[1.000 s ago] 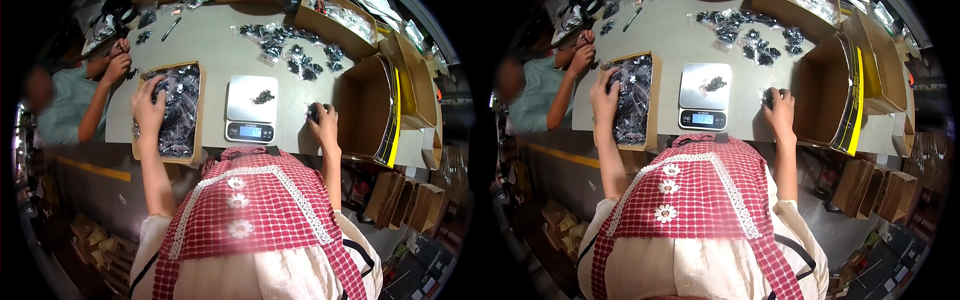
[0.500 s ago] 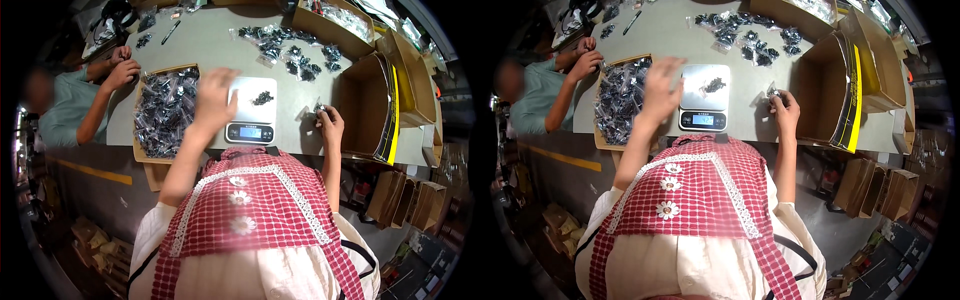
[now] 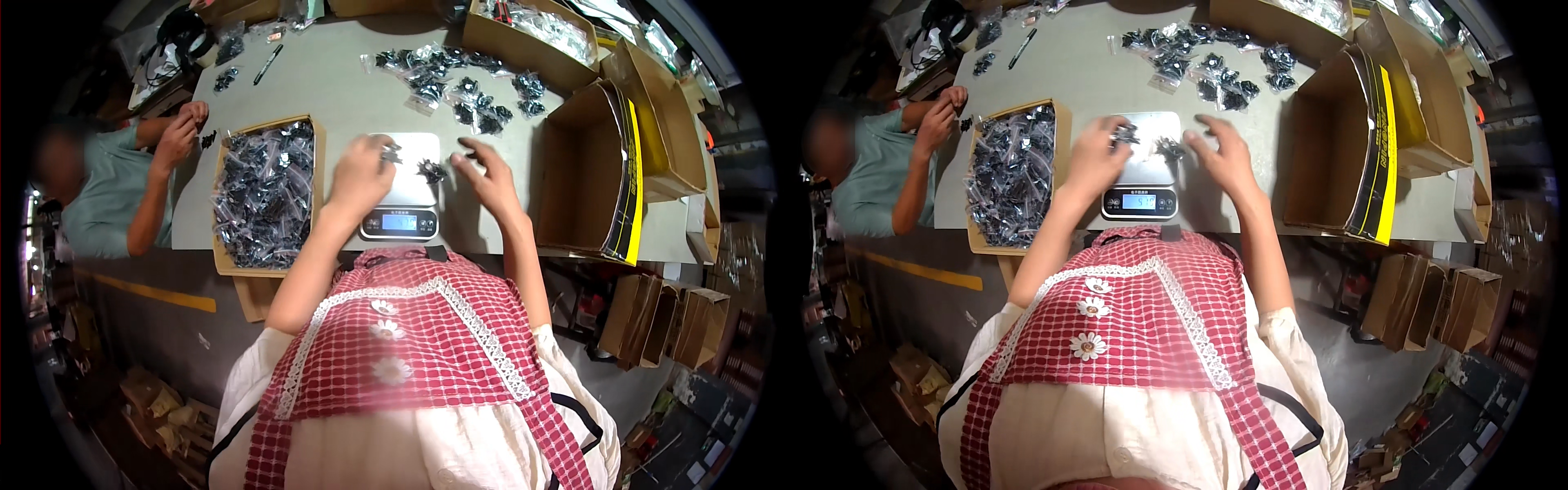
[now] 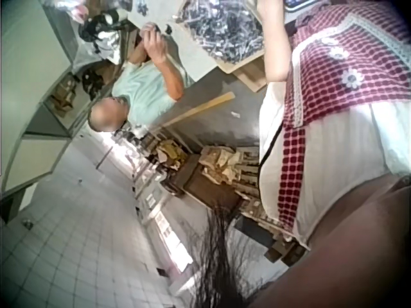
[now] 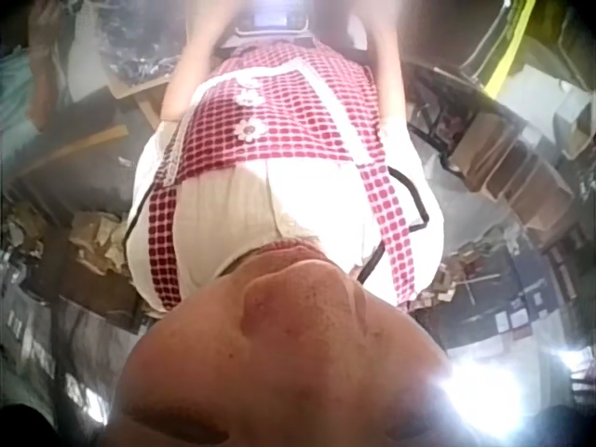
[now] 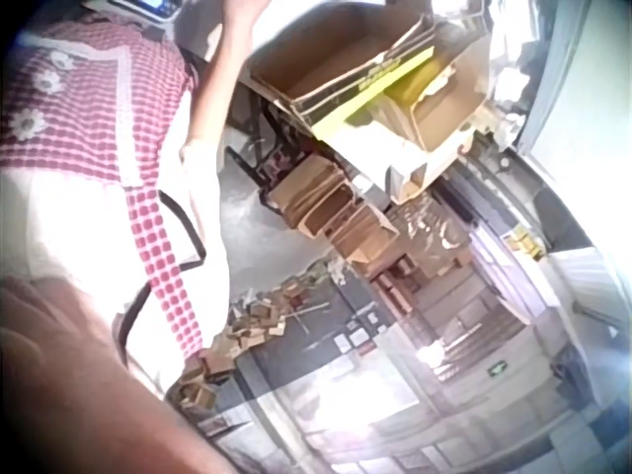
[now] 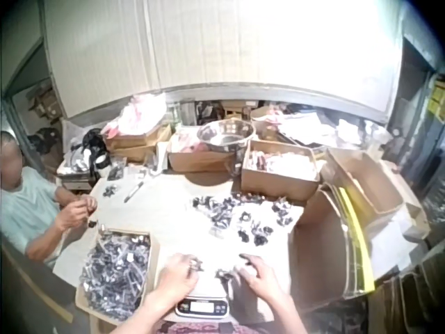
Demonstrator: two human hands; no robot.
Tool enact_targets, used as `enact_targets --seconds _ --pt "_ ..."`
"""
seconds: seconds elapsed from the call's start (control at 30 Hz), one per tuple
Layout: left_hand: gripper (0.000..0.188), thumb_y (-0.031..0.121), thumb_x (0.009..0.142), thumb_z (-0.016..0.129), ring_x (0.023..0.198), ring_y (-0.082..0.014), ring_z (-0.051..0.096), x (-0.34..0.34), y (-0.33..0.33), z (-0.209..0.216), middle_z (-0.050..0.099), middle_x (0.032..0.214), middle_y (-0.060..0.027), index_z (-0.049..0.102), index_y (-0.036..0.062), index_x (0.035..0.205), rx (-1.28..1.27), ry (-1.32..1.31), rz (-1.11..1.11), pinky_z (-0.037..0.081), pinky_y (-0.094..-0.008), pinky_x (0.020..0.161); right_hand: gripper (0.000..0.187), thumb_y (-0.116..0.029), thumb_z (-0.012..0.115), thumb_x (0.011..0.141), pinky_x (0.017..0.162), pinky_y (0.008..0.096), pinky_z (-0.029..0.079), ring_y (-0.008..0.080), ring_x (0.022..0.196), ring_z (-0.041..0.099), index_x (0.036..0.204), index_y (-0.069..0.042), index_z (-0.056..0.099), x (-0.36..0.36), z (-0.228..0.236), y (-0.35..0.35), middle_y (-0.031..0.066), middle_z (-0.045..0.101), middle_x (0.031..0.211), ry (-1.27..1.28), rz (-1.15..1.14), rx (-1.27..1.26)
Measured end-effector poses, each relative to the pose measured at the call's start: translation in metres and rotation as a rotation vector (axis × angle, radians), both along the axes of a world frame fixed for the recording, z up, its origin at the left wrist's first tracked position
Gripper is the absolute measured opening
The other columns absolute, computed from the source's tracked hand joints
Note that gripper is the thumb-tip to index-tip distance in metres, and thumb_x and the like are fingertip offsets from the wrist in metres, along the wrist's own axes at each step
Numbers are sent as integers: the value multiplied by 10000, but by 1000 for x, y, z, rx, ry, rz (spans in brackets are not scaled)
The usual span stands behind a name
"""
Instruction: The person repeatedly picks small black components from a box, places them on a digital scale, and then moves them to a cardboard box. The person also handles small plastic bags containing similar components. Another person is visible across the table handling similar items.
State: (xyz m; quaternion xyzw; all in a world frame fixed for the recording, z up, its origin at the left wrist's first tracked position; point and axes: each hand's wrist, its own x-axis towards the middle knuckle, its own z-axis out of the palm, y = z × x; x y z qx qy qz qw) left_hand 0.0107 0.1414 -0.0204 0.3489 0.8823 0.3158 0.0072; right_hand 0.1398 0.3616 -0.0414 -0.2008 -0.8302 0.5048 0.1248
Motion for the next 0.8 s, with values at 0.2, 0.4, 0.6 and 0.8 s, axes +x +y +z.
enact_targets --seconds 0.2,0.4,0.6,0.8 --pt "396 42 853 521 1094 -323 622 -36 -101 90 683 1195 -122 753 105 1168 160 712 368 485 -429 978 732 -319 731 856 1147 610 324 529 1399 386 1508 -101 480 -54 -54 69 355 344 1559 -150 -239 598" --pt "427 276 961 640 1272 -429 547 -72 -163 35 593 1374 -220 658 107 1353 3 323 350 426 -475 1079 649 -334 803 804 1012 523 475 457 1221 507 1378 -112 595 -65 -61 78 212 603 1307 -175 -173 770" --pt "346 271 956 654 1306 -388 519 -43 -123 64 625 1327 -174 712 106 1255 -13 676 381 374 -553 1108 464 -357 790 814 832 516 534 444 969 680 1046 8 621 -30 -45 70 220 714 1022 -340 -158 492" --pt "311 150 929 674 1269 -362 569 -10 -29 35 660 1260 -175 696 77 1231 104 315 -108 445 -472 1105 321 -313 745 926 630 304 474 122 712 613 866 -5 677 18 -29 48 47 686 796 -174 -320 -188"
